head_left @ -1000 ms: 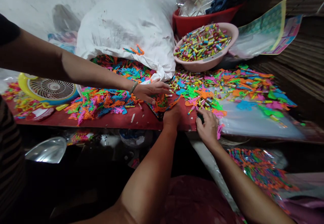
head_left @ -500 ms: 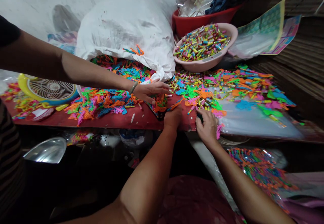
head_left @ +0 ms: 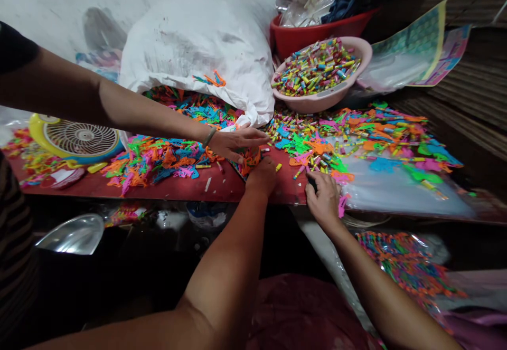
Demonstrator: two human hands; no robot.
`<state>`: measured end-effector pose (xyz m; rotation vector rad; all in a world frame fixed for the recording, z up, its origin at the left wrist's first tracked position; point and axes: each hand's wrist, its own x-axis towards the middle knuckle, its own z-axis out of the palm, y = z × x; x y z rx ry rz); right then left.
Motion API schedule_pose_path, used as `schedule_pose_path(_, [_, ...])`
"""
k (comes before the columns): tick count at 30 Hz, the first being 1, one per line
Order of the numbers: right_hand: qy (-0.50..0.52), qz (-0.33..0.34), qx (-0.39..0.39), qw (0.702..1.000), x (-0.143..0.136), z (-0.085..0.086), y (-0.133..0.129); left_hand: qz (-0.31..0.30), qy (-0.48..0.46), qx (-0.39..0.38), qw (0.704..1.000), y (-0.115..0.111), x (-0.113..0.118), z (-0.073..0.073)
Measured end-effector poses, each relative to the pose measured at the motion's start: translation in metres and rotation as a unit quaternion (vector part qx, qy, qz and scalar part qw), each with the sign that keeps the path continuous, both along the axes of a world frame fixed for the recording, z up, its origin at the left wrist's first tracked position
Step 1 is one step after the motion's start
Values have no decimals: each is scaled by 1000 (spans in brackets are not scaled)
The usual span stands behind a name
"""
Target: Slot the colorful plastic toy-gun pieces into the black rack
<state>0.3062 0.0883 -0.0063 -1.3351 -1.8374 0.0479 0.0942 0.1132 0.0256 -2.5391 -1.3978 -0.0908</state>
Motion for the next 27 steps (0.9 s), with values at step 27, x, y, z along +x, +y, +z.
schedule_pose_path(27, [310, -13, -25, 950, 11, -5, 6, 8, -75, -31, 997, -50, 33, 6])
